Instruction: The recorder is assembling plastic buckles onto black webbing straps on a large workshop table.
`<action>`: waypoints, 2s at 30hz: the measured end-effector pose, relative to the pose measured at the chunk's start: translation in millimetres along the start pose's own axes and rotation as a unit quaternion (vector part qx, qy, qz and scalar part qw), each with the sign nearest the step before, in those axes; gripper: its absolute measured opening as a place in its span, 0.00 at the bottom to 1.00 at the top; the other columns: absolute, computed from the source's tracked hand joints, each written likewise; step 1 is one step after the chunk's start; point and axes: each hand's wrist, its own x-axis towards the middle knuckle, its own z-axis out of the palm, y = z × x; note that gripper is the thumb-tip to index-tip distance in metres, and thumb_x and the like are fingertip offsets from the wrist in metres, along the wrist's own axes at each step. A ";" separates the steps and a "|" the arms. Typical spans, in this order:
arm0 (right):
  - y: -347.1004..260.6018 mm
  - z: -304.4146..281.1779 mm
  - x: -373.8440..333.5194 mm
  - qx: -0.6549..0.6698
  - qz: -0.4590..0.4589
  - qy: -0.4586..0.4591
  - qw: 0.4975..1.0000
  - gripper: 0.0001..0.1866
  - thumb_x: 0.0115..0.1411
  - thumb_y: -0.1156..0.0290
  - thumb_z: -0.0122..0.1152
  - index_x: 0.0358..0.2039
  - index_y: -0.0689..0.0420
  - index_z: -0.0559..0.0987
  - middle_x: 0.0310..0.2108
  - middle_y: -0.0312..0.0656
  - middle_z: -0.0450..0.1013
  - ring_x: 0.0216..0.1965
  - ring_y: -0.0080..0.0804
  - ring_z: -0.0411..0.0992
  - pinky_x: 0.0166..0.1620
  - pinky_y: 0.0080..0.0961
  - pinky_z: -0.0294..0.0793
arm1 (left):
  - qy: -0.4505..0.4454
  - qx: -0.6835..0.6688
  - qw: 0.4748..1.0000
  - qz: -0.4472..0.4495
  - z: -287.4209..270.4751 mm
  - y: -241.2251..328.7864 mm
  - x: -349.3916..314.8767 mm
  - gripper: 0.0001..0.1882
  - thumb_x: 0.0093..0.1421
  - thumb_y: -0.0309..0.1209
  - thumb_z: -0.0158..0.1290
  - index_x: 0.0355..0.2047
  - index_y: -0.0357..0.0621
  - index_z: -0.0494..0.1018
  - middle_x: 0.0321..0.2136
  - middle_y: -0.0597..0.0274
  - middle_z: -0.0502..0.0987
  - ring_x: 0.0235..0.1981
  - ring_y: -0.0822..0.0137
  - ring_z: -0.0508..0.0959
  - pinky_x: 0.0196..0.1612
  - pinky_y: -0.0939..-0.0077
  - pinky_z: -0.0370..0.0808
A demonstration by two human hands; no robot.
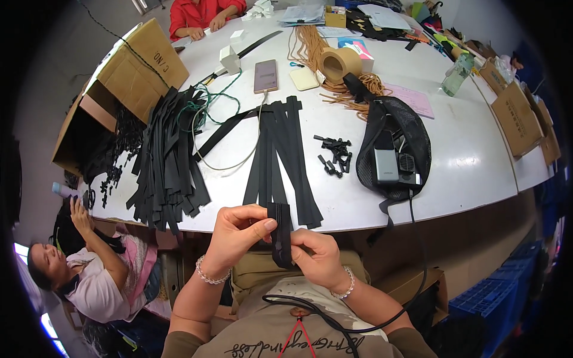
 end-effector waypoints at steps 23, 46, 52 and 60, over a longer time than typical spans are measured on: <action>4.0 -4.1 16.8 -0.084 -0.087 -0.046 0.992 0.03 0.52 0.83 0.57 0.29 0.63 0.75 0.25 0.40 0.72 0.25 0.26 0.71 0.30 0.18 0.69 | 0.095 -0.126 0.987 -0.026 -1.3 -34.6 -1.8 0.11 0.62 0.33 0.50 0.24 0.43 0.69 0.22 0.69 0.74 0.20 0.81 0.73 0.24 0.86 0.73; 14.6 -11.8 25.8 -0.149 0.034 0.031 0.988 0.09 0.56 0.79 0.54 0.38 0.64 0.76 0.34 0.43 0.74 0.26 0.22 0.72 0.30 0.16 0.72 | 0.359 0.236 0.894 0.125 -287.9 122.5 96.7 0.15 0.63 0.41 0.48 0.28 0.43 0.73 0.14 0.76 0.65 0.14 0.84 0.60 0.14 0.86 0.52; 23.8 -23.3 41.5 -0.256 0.013 0.075 0.964 0.09 0.55 0.78 0.56 0.37 0.64 0.76 0.32 0.44 0.73 0.24 0.28 0.72 0.30 0.20 0.72 | 0.498 0.325 0.784 0.176 -355.3 48.3 121.9 0.26 0.61 0.43 0.50 0.51 0.33 0.66 0.39 0.55 0.74 0.42 0.70 0.72 0.47 0.78 0.67; 56.1 -31.5 109.0 -0.571 0.035 0.143 0.807 0.15 0.49 0.65 0.64 0.28 0.64 0.72 0.25 0.49 0.71 0.23 0.44 0.71 0.28 0.34 0.71 | 0.291 0.214 0.891 0.276 -108.2 -41.7 57.5 0.09 0.59 0.19 0.48 0.38 0.34 0.74 0.36 0.58 0.77 0.36 0.71 0.76 0.42 0.80 0.73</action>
